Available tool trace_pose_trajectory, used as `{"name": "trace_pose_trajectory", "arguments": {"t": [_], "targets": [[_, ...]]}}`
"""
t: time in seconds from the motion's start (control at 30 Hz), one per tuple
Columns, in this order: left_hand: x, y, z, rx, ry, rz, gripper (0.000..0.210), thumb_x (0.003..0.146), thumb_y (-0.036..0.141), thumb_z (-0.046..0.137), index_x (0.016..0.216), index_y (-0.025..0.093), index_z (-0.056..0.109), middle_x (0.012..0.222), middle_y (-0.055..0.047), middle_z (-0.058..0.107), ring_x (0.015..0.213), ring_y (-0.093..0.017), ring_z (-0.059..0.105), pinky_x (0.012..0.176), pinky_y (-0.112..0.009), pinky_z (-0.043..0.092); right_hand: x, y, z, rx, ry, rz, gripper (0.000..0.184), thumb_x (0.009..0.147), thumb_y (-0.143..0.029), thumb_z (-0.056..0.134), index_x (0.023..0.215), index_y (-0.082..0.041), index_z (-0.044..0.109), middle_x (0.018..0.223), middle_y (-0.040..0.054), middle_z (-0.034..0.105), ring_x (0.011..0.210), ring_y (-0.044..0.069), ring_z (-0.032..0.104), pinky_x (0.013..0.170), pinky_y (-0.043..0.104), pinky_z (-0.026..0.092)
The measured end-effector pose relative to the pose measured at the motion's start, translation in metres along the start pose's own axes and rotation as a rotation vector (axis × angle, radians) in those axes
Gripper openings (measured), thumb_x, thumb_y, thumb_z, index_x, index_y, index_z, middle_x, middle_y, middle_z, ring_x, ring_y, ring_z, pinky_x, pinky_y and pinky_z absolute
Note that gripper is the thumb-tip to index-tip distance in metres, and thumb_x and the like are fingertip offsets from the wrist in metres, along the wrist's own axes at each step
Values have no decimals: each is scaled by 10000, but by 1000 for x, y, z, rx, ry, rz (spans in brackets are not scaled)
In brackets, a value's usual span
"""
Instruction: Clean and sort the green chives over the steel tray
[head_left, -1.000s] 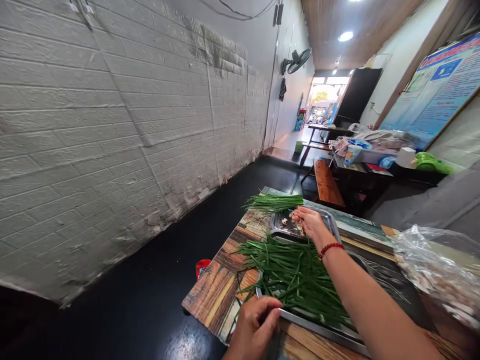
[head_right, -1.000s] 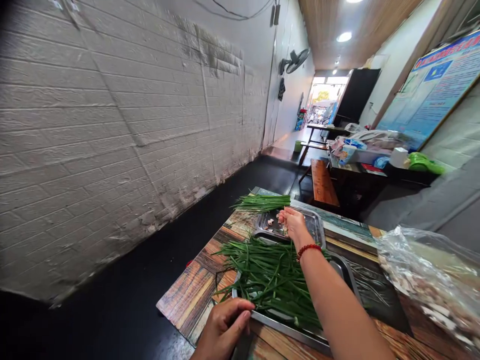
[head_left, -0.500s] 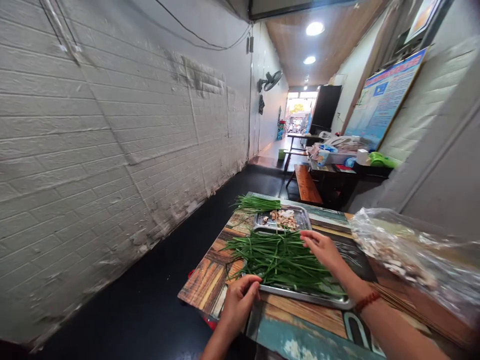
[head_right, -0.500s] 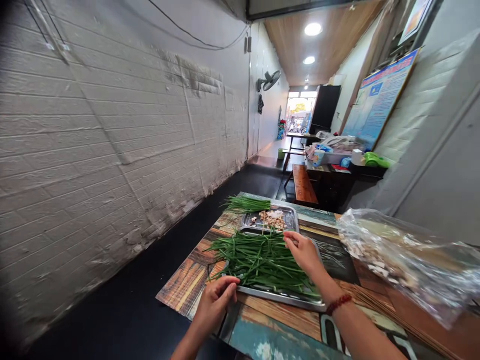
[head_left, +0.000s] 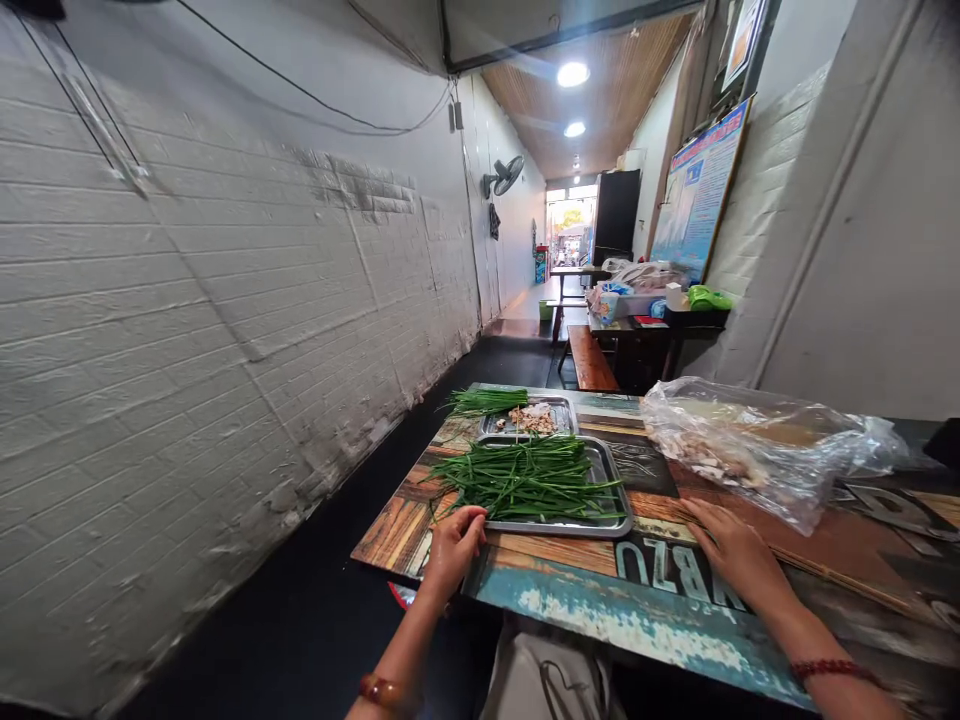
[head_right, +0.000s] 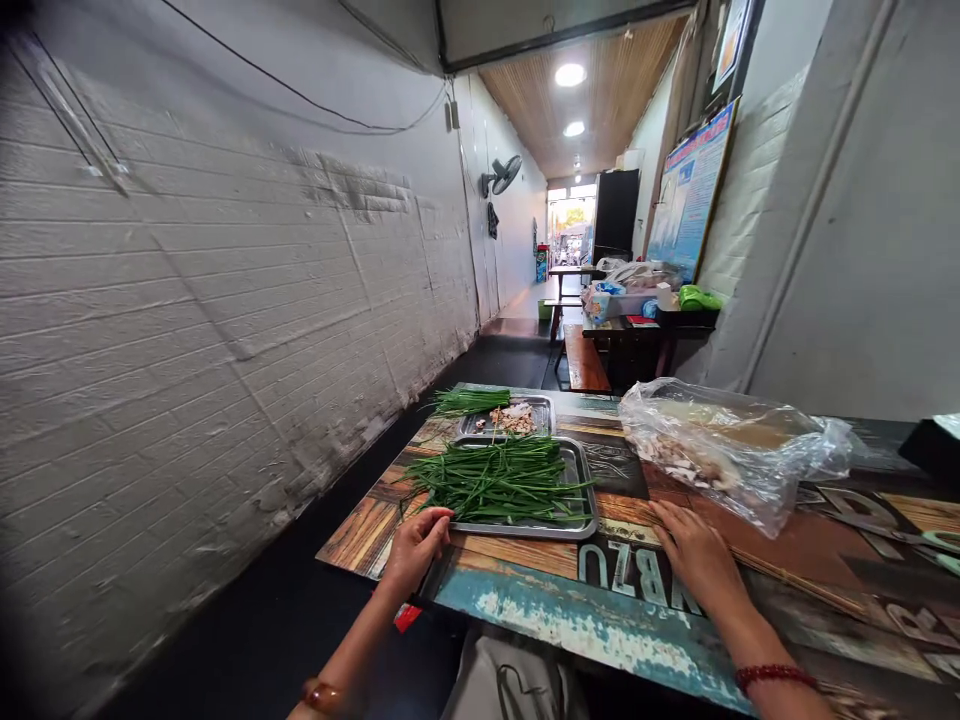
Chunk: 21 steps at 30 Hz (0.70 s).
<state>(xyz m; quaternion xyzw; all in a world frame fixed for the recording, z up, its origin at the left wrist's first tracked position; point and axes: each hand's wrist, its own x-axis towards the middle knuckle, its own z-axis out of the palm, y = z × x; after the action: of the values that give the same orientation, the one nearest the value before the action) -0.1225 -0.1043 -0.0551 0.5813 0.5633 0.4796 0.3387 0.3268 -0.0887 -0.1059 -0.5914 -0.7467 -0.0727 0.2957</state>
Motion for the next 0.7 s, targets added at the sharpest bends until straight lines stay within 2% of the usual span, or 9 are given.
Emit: {"name": "trace_pose_trajectory", "arguments": {"t": [0.1,0.2,0.3,0.37,0.43,0.6,0.7], "targets": [[1,0,0,21,19,4,365,775,484,579,894,153,673,569,8,586,459,-123,504,454,-226,390,-3,-6,-4,-5,48,-45,340,937,-324,424,1079,-206,709,1136,109,693,1042,276,639,891,438,499],[2,3,-2,3,25,-3,416,749,539,600,870,146,665,556,16,576,433,-111,483,445,-223,382,1,-20,-14,-58,84,-89,299,942,-273,439,1026,-221,721,1078,93,703,958,260,651,824,410,501],[0,15,2,-35,128,8,471,730,606,601,848,152,648,546,21,565,429,-111,472,439,-224,377,4,-30,-20,-80,98,-97,260,942,-262,468,1003,-237,720,1019,77,694,913,241,639,780,367,485],[-4,29,12,-45,213,44,474,756,614,576,878,162,645,542,29,543,446,-116,473,450,-224,379,5,-34,-21,-82,100,-102,240,942,-263,483,953,-237,721,948,70,680,859,228,623,754,348,467],[-8,44,32,-34,209,111,427,797,567,561,912,166,653,588,17,567,507,-123,511,509,-226,415,5,-38,-21,-76,101,-108,232,942,-252,490,900,-227,716,886,67,660,824,223,600,743,341,446],[-14,72,111,-6,-131,215,305,846,422,535,894,158,679,671,-36,641,624,-157,584,578,-232,446,4,-52,-26,-39,115,-142,222,949,-200,477,879,-211,688,876,66,644,834,228,582,750,340,431],[-17,80,161,79,-201,295,213,851,276,521,926,163,684,777,-60,674,725,-171,608,672,-255,466,4,-59,-30,-11,146,-167,216,952,-214,478,861,-211,674,854,53,646,819,214,598,736,319,447]]}}
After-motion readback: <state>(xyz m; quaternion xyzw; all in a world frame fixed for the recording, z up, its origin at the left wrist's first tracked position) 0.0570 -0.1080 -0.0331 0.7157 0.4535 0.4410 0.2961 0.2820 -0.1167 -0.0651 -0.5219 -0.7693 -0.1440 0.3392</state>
